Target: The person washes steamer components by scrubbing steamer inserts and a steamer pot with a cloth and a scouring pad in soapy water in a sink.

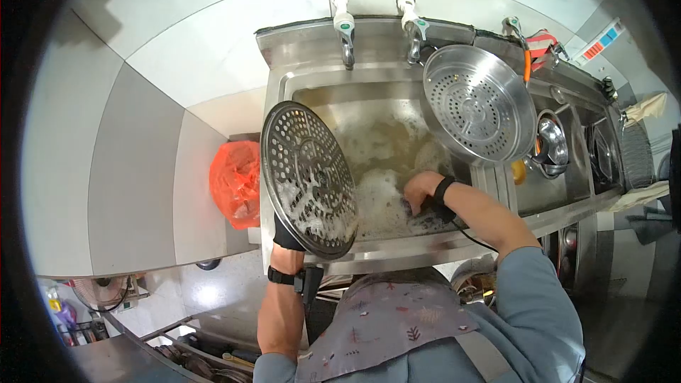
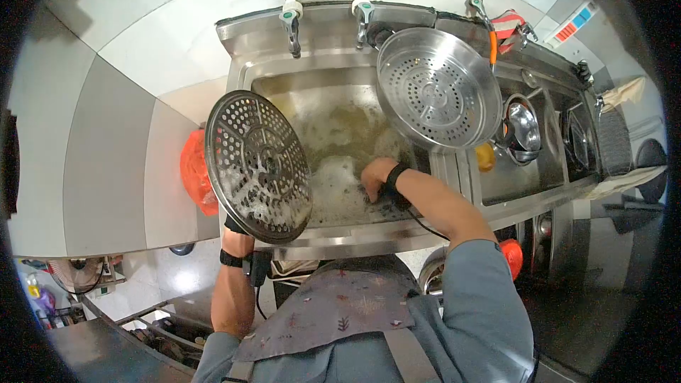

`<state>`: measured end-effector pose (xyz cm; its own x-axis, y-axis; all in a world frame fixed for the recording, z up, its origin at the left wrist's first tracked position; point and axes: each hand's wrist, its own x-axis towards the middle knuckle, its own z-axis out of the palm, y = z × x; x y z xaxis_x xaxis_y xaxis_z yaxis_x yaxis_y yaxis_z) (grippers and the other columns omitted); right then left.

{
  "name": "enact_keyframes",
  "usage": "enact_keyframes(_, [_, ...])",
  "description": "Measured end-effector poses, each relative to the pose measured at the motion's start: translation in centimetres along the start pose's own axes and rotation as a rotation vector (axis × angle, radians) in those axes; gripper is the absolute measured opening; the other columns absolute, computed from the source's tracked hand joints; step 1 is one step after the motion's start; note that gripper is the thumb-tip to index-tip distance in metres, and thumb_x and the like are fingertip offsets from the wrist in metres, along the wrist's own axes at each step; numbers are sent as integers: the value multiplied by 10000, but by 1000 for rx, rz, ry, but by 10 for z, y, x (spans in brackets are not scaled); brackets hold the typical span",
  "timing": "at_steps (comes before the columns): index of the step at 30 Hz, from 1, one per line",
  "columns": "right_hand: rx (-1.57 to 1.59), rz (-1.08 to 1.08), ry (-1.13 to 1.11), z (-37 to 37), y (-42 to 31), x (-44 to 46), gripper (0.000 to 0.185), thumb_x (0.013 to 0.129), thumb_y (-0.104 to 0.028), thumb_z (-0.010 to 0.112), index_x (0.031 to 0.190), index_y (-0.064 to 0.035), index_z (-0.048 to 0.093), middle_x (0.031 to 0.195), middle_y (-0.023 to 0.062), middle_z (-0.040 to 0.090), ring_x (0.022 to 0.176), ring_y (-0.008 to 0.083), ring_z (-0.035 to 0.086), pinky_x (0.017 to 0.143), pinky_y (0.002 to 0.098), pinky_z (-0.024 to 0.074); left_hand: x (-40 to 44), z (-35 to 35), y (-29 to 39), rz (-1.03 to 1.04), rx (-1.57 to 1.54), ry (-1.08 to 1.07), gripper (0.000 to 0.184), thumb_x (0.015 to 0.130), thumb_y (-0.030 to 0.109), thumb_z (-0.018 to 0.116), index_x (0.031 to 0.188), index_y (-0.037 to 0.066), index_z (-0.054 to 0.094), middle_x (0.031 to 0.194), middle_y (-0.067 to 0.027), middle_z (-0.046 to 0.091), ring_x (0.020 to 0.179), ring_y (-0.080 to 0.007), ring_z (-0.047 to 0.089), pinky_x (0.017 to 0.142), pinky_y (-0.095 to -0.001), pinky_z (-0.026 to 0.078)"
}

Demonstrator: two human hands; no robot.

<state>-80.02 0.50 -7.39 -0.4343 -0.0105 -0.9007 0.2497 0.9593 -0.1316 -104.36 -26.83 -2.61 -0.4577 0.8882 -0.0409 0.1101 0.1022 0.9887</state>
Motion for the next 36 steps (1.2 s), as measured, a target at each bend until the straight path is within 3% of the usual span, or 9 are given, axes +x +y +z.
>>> enact_keyframes(5, [330, 235, 363, -46, 35, -6, 529, 892, -393, 662, 1259, -13, 665, 1275, 246, 654, 1187, 377, 624, 967, 500, 501, -7, -3, 5, -7, 52, 30, 472, 1009, 152, 519, 1460, 24, 472, 1455, -156, 541, 1321, -304, 526, 1120, -419, 423])
enact_keyframes(10, [720, 306, 790, -88, 55, 47, 887, 936, -457, 609, 1606, -33, 211, 1578, 341, 308, 1454, 489, 335, 1185, 517, 337, -41, -11, 12, -23, 203, 91, 469, 1003, 145, 522, 1454, 25, 480, 1442, -155, 554, 1305, -308, 542, 1112, -420, 430])
enact_keyframes(17, [775, 67, 643, -126, 0, 134, 794, 969, -454, 561, 1600, -67, 274, 1642, 271, 230, 1477, 460, 305, 1197, 515, 317, -86, -12, 37, 138, 976, 63, 464, 957, 102, 577, 1411, 14, 531, 1375, -157, 615, 1251, -311, 590, 1061, -406, 473])
enact_keyframes(22, [-70, -85, 130, -110, -49, 147, 500, 908, -236, 664, 1349, -5, 614, 1413, 209, 590, 1056, 382, 629, 933, 509, 506, -97, -15, -7, 36, 645, 220, 479, 904, 76, 622, 1375, 11, 563, 1344, -163, 630, 1231, -319, 601, 1048, -407, 477])
enact_keyframes(26, [-242, -215, 381, -36, -51, 174, 264, 921, -242, 677, 1066, -41, 767, 1203, 157, 717, 1017, 293, 693, 857, 465, 556, -88, -13, 7, 107, 781, 198, 480, 916, 78, 621, 1387, 13, 551, 1341, -161, 631, 1237, -317, 598, 1055, -402, 469])
enact_keyframes(28, [34, -171, 239, 1, -48, 211, 561, 920, -147, 645, 1466, -77, 539, 1459, 153, 563, 1143, 339, 584, 977, 609, 452, -93, -24, -10, 1, 784, 148, 422, 1000, 126, 533, 1407, 15, 528, 1367, -158, 621, 1247, -305, 599, 1062, -395, 479])
enact_keyframes(29, [-123, -96, 52, -50, -73, 71, 635, 963, -219, 612, 1566, -156, 419, 1588, 126, 425, 1324, 350, 507, 1092, 655, 373, -88, -21, -1, 35, 819, 118, 451, 981, 118, 565, 1417, 13, 519, 1384, -163, 606, 1271, -309, 577, 1073, -397, 464])
enact_keyframes(34, [-255, 77, 120, -12, -18, 54, 764, 912, -247, 673, 1599, -190, 342, 1687, 127, 198, 1532, 396, 216, 1210, 642, 228, -71, -15, -19, -9, 414, 61, 480, 1001, 125, 554, 1457, 6, 470, 1420, -163, 574, 1303, -284, 546, 1097, -390, 436])
enact_keyframes(36, [-211, 121, 137, -9, 0, 40, 778, 931, -284, 654, 1618, -202, 298, 1704, 123, 141, 1540, 410, 185, 1216, 663, 195, -61, -11, -10, 73, 1082, -49, 480, 1056, 160, 438, 1519, 41, 394, 1517, -151, 494, 1364, -296, 505, 1145, -422, 421])
